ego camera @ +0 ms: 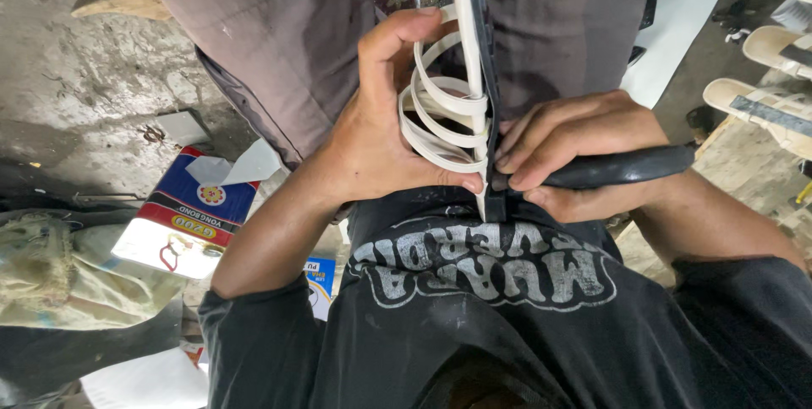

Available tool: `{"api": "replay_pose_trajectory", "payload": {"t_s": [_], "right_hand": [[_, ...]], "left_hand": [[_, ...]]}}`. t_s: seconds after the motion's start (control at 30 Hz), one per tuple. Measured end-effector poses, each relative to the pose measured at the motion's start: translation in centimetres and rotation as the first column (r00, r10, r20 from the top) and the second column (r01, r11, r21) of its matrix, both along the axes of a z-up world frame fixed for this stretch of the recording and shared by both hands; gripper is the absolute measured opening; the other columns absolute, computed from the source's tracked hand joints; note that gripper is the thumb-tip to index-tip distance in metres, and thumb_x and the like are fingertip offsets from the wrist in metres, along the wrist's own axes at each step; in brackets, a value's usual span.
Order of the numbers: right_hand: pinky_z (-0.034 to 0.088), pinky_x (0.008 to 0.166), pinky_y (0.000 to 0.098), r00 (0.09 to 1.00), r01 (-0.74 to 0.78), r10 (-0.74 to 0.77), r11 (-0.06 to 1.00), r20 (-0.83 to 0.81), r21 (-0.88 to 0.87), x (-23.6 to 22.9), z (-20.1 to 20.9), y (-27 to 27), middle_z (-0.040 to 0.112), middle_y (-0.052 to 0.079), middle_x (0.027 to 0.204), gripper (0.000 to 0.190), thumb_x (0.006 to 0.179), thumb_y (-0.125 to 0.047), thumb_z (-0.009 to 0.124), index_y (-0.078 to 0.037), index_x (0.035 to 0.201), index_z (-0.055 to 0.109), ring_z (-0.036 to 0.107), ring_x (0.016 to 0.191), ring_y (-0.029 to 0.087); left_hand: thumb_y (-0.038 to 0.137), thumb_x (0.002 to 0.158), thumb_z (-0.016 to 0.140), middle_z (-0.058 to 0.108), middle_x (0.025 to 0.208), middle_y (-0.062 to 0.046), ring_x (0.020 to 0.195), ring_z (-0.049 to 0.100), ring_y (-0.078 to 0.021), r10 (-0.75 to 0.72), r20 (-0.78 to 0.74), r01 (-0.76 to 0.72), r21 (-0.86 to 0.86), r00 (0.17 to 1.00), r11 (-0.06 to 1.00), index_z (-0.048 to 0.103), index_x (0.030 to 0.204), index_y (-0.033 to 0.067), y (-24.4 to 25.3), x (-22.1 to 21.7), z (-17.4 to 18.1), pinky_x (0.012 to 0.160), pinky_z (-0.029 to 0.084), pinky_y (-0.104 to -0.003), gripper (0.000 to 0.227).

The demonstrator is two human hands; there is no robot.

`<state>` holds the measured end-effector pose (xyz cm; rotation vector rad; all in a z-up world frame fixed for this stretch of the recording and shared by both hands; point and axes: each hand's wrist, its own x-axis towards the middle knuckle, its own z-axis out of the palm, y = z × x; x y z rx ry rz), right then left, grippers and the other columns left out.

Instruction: The person assembles sandals by pressing black rubber soles onto white plastic straps using a handheld press. They repeatedly pick up a sole, align it with a strap, press it into place, and set the finished unit aside.

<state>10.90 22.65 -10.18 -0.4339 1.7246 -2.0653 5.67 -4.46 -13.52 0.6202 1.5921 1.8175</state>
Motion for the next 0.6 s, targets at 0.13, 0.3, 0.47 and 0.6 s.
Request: {"api": "replay_pose_trajectory", "payload": {"t_s": [0.13, 0.3, 0.47, 0.6], "right_hand": [[0.061, 0.091, 0.0432, 0.982, 0.055, -0.046, 0.997, -0.184, 0.046, -1.7, 1.1, 0.0, 0.074, 0.013, 0.092, 0.016, 0.080, -0.008, 0.081, -0.005, 0.092, 0.071, 0.075, 0.095, 0.029], [0.066, 0.089, 0.0377, 0.994, 0.072, -0.066, 0.995, -0.086, 0.075, -2.5, 2.2, 0.2, 0.073, 0.017, 0.095, 0.014, 0.085, -0.006, 0.079, -0.002, 0.095, 0.071, 0.077, 0.100, 0.030], [0.066, 0.086, 0.0358, 0.994, 0.055, -0.040, 0.987, -0.098, 0.152, -2.7, 2.0, 0.3, 0.074, 0.016, 0.094, 0.013, 0.083, -0.007, 0.080, -0.002, 0.093, 0.071, 0.078, 0.099, 0.029], [0.066, 0.083, 0.0352, 0.997, 0.045, -0.038, 0.993, -0.063, 0.109, -2.9, 2.0, -0.1, 0.074, 0.014, 0.093, 0.014, 0.083, -0.008, 0.081, -0.003, 0.092, 0.072, 0.078, 0.091, 0.027]], "left_hand": [[0.020, 0.080, 0.105, 0.031, 0.157, -0.013, 0.144, 0.045, -0.0215, -0.008, 0.016, 0.007, 0.017, 1.000, 1.000, 0.007, 0.156, 0.0156, -0.4, -0.9, 1.0, 0.119, 0.047, -0.037, 0.124], [0.013, 0.089, 0.099, 0.035, 0.150, -0.016, 0.134, 0.051, -0.0212, -0.017, 0.154, 0.020, -0.015, 0.988, 1.000, 0.004, 0.157, 0.0151, -1.2, -2.9, 3.1, 0.115, 0.054, -0.037, 0.117], [0.010, 0.090, 0.099, 0.028, 0.163, -0.016, 0.143, 0.044, -0.0210, -0.045, 0.113, 0.047, -0.017, 0.993, 0.999, -0.011, 0.161, 0.0214, -1.0, -4.3, 4.3, 0.116, 0.054, -0.034, 0.131], [0.022, 0.075, 0.098, 0.028, 0.170, -0.017, 0.135, 0.056, -0.0199, 0.007, 0.232, 0.038, -0.190, 0.973, 0.981, -0.002, 0.161, 0.0143, 0.0, -4.5, 4.7, 0.110, 0.059, -0.033, 0.133]]}}
